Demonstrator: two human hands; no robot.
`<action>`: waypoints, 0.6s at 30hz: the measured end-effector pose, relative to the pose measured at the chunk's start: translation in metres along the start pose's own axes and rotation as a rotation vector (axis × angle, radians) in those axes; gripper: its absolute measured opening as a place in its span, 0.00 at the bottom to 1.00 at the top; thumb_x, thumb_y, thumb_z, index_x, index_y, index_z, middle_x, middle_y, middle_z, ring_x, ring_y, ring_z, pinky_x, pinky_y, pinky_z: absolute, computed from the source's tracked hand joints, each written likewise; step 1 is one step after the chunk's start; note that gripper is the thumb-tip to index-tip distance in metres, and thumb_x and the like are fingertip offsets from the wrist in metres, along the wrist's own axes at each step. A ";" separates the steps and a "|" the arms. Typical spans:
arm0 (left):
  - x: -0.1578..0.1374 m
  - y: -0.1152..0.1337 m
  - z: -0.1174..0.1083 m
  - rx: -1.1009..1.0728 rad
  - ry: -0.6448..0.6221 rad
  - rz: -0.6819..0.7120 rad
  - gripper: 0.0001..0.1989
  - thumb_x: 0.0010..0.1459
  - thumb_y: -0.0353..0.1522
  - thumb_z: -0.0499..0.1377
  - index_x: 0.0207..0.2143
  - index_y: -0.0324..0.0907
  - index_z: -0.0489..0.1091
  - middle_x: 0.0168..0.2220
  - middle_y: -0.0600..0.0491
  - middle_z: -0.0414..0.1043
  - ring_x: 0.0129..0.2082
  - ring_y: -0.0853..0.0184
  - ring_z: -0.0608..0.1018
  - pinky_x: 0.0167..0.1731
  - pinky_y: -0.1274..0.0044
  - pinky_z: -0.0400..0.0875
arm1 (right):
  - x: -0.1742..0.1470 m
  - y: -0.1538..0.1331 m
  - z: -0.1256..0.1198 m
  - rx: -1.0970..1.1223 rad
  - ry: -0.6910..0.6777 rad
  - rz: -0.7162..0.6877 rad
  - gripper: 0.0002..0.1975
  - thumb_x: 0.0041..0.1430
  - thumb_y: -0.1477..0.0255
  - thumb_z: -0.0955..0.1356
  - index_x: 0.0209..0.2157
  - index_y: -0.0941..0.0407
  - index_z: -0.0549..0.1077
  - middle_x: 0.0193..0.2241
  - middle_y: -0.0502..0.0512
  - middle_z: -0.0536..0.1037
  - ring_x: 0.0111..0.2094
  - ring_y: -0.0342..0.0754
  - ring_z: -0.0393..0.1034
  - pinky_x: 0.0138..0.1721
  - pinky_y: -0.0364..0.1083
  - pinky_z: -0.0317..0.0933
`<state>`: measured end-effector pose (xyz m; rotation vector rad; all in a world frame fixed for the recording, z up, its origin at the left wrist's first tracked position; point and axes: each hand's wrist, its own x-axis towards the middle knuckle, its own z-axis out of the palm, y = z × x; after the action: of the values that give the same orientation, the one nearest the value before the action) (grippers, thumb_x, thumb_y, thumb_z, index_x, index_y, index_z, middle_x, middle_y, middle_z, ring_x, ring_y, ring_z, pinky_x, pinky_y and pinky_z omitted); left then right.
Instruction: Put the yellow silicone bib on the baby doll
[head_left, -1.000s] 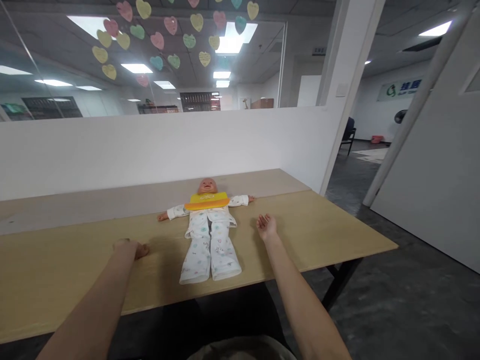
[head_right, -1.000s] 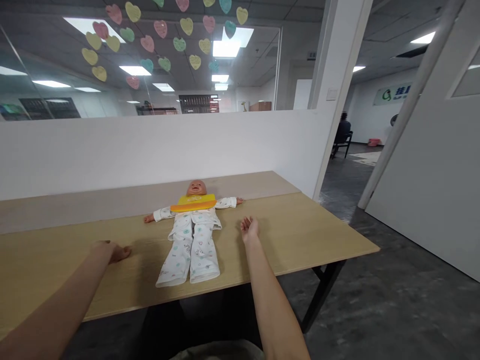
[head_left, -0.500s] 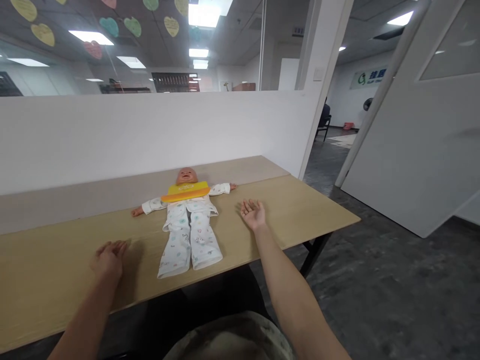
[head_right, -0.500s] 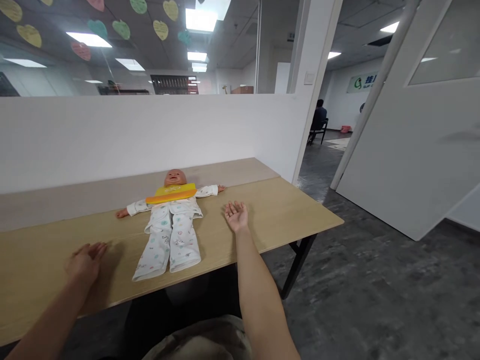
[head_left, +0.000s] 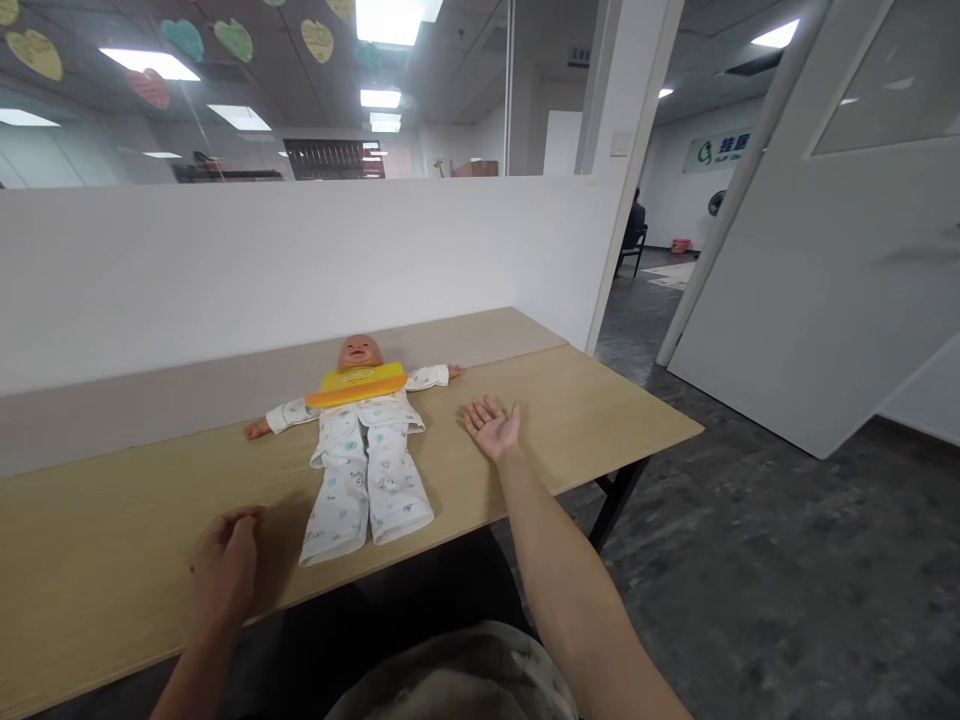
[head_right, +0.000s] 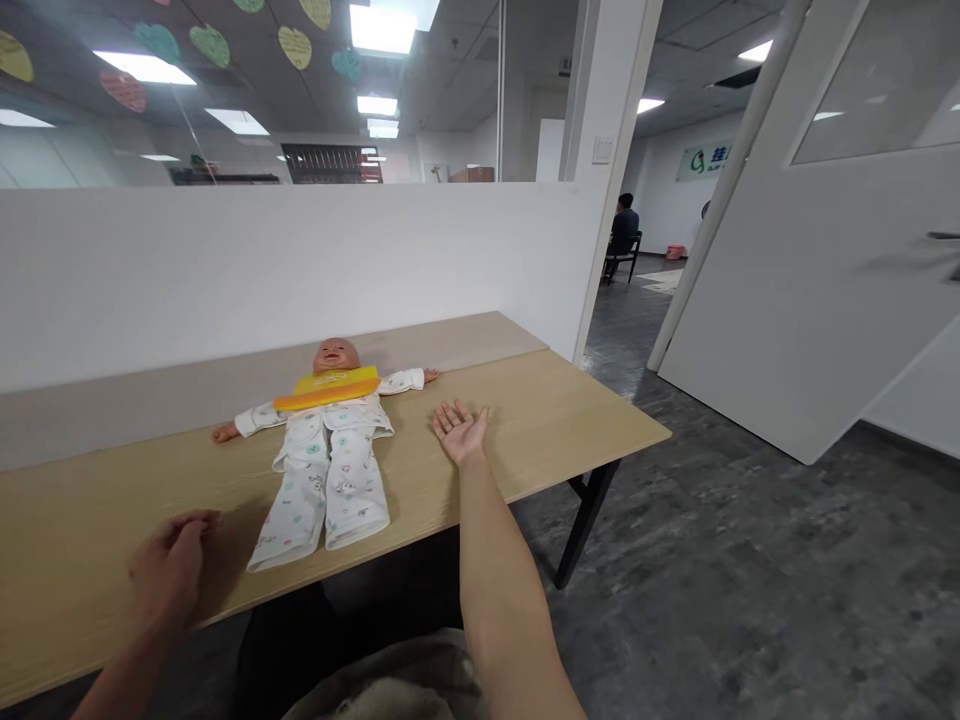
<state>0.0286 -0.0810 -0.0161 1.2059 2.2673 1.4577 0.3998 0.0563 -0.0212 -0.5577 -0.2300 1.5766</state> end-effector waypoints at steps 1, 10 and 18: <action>-0.015 0.009 0.001 -0.040 -0.015 -0.018 0.10 0.45 0.33 0.53 0.29 0.41 0.72 0.31 0.55 0.75 0.36 0.61 0.77 0.40 0.70 0.71 | 0.001 0.000 0.000 -0.014 0.001 -0.005 0.31 0.60 0.46 0.45 0.39 0.53 0.63 0.42 0.60 0.73 0.41 0.48 0.72 0.42 0.51 0.67; -0.194 0.173 0.028 -0.472 -0.752 1.188 0.10 0.57 0.29 0.52 0.38 0.42 0.72 0.42 0.47 0.76 0.42 0.64 0.76 0.44 0.72 0.70 | 0.003 0.001 0.001 0.010 0.024 0.038 0.31 0.60 0.45 0.46 0.41 0.53 0.63 0.40 0.59 0.73 0.40 0.48 0.72 0.41 0.51 0.68; -0.242 0.230 0.076 -0.217 -1.394 1.560 0.10 0.54 0.38 0.58 0.25 0.43 0.72 0.29 0.56 0.78 0.34 0.67 0.77 0.50 0.71 0.62 | 0.006 0.005 0.002 -0.275 -0.017 -0.017 0.26 0.64 0.51 0.46 0.39 0.54 0.62 0.37 0.58 0.73 0.38 0.45 0.73 0.40 0.48 0.69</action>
<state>0.3495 -0.1601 0.0747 2.6977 0.0534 0.3873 0.3951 0.0620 -0.0231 -0.7529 -0.4676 1.5435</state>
